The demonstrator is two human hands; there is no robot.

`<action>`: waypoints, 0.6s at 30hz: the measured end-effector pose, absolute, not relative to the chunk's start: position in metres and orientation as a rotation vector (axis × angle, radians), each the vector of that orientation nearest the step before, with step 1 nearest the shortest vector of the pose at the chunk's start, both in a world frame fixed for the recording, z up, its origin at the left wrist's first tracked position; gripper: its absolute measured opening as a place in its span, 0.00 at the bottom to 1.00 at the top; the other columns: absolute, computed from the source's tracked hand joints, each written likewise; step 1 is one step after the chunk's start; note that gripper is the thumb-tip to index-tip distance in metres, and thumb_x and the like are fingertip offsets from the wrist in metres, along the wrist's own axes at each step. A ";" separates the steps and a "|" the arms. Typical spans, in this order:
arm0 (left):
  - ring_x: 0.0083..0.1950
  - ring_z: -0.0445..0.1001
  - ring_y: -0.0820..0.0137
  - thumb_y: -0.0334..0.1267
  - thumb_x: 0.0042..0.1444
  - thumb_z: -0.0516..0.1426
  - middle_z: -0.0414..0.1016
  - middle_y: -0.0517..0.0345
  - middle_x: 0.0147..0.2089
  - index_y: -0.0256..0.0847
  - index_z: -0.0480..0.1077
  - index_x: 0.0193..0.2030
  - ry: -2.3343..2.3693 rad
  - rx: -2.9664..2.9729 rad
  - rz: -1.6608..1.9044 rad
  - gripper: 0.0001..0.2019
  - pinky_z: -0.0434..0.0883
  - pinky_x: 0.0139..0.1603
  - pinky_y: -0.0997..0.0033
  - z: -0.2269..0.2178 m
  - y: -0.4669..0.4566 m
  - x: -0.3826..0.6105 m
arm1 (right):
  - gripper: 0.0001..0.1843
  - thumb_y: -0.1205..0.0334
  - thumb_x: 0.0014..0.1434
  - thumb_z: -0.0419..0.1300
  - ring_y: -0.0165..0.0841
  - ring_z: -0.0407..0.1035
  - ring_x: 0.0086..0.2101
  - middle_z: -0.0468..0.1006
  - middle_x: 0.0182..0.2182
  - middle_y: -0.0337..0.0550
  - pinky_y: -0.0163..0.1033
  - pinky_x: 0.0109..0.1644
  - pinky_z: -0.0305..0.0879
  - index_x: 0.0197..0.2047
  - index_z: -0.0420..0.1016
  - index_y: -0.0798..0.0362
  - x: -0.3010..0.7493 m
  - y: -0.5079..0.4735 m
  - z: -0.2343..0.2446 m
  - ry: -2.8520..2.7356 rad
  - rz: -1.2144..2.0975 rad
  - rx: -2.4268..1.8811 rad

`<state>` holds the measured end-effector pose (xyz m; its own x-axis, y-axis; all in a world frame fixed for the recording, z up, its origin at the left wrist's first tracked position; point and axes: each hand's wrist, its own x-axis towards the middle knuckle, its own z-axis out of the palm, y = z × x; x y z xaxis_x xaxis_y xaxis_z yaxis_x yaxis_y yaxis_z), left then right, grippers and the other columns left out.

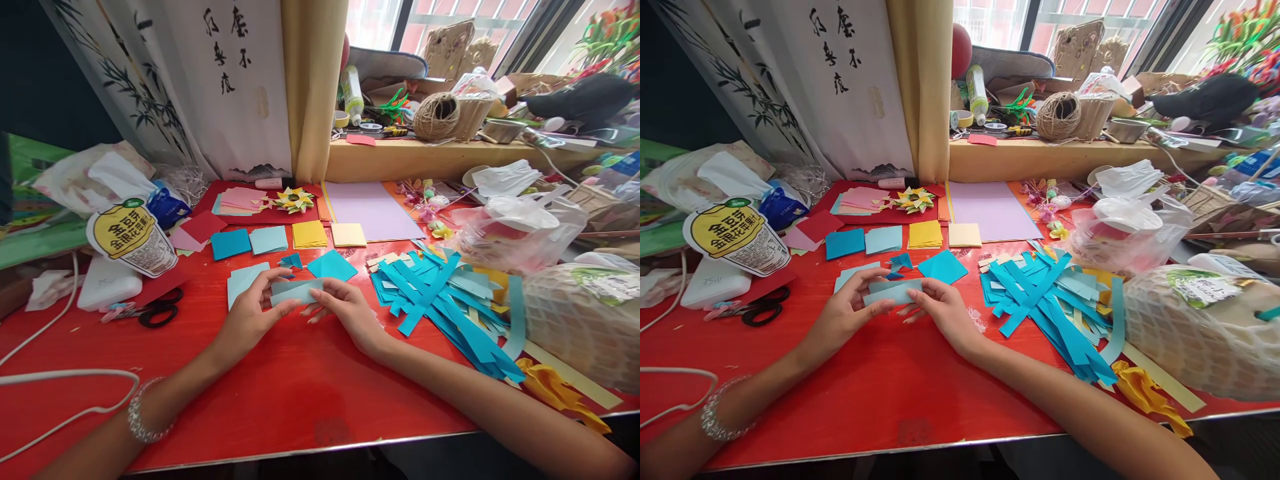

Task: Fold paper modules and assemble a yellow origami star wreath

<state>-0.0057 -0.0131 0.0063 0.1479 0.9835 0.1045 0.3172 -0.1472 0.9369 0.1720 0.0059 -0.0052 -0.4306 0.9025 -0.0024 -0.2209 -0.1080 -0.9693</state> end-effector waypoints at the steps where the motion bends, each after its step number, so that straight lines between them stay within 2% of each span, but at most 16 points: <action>1: 0.48 0.71 0.66 0.44 0.51 0.58 0.68 0.54 0.50 0.44 0.62 0.50 1.262 1.571 1.044 0.20 0.73 0.43 0.67 0.007 -0.013 -0.005 | 0.11 0.54 0.55 0.57 0.30 0.72 0.30 0.75 0.32 0.40 0.36 0.33 0.72 0.36 0.72 0.53 0.172 0.006 -0.005 -1.299 1.669 -0.825; 4: 0.45 0.72 0.67 0.43 0.51 0.58 0.69 0.54 0.49 0.41 0.63 0.48 1.251 1.496 1.075 0.18 0.74 0.41 0.68 0.008 -0.013 -0.003 | 0.11 0.54 0.56 0.57 0.30 0.72 0.30 0.76 0.32 0.41 0.36 0.34 0.71 0.36 0.72 0.53 0.173 0.006 -0.007 -1.306 1.648 -0.822; 9: 0.35 0.73 0.73 0.43 0.51 0.59 0.71 0.59 0.40 0.41 0.64 0.45 1.288 1.454 1.087 0.16 0.73 0.38 0.73 0.008 -0.013 -0.001 | 0.10 0.55 0.56 0.57 0.31 0.73 0.31 0.76 0.32 0.40 0.36 0.36 0.70 0.34 0.72 0.53 0.174 0.005 -0.008 -1.328 1.600 -0.832; 18: 0.34 0.73 0.71 0.45 0.52 0.57 0.71 0.60 0.37 0.41 0.66 0.41 1.330 1.525 1.067 0.13 0.69 0.36 0.73 0.008 -0.014 -0.002 | 0.10 0.56 0.56 0.56 0.32 0.73 0.31 0.76 0.30 0.40 0.38 0.37 0.69 0.35 0.73 0.52 0.172 0.005 -0.007 -1.326 1.592 -0.847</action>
<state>-0.0019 -0.0141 0.0078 0.0792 0.9939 0.0768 0.2906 -0.0967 0.9519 0.1725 0.0047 -0.0070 -0.3874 0.9215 0.0290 -0.1953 -0.0512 -0.9794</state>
